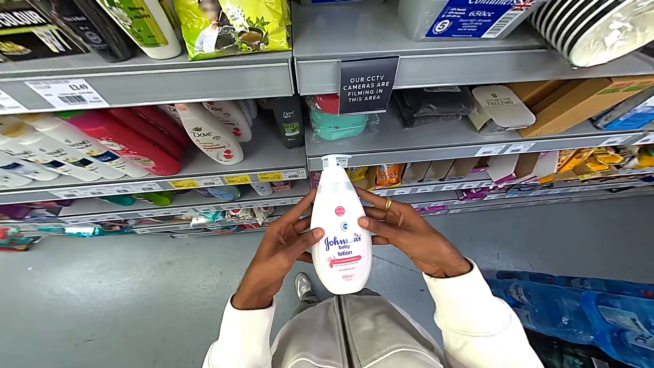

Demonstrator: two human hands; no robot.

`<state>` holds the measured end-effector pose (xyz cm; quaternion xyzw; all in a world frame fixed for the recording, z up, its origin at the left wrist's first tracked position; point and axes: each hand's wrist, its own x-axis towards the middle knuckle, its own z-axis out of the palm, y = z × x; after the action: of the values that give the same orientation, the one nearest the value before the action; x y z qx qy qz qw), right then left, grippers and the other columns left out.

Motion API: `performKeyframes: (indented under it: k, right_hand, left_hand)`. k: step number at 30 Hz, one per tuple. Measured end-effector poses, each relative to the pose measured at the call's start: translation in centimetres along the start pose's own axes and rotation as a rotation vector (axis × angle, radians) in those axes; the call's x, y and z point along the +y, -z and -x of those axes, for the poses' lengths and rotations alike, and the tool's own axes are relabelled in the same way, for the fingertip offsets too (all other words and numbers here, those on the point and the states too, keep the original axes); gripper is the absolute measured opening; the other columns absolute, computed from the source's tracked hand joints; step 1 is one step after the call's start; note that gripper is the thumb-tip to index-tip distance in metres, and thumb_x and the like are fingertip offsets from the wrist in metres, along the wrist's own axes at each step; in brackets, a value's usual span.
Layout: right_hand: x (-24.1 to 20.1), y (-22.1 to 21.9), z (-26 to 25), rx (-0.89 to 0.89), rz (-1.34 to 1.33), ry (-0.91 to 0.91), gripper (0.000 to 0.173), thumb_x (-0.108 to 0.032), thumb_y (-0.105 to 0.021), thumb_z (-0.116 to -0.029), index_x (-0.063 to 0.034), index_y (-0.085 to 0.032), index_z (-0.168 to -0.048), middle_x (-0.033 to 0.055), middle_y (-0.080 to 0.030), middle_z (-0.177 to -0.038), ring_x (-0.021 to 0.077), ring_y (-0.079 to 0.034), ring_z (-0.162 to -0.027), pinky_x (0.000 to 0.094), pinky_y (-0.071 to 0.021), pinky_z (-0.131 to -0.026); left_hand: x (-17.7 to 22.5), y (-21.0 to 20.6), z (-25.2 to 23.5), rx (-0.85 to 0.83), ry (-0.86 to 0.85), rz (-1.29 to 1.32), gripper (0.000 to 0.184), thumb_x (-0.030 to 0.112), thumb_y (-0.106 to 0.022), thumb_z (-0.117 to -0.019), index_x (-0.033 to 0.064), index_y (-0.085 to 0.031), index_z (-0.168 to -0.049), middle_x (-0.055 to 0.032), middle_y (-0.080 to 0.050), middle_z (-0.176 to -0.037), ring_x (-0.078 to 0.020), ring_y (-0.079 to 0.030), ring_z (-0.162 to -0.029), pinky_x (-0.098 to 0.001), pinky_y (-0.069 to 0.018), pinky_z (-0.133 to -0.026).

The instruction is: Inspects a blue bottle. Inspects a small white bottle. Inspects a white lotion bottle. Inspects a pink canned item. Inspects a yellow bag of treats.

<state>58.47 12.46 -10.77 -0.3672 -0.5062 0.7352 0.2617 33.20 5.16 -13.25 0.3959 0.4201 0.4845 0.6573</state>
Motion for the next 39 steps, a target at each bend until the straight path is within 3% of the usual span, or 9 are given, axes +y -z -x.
performKeyframes:
  k: [39]
  right_hand:
    - [0.15,-0.33,-0.09,0.027,0.003,-0.028,0.059,-0.007,-0.065,-0.0991,-0.0239,-0.051,-0.153,0.0129,-0.070,-0.127,0.0296,-0.072,-0.105,0.0432,-0.0627,-0.087]
  left_hand:
    - [-0.11,-0.01,0.07,0.017,0.004,-0.031,0.065,0.006,-0.059,-0.1010,0.0313,-0.041,-0.158,-0.0166,-0.067,-0.130,-0.0332,-0.073,-0.103,-0.0420,-0.0653,-0.073]
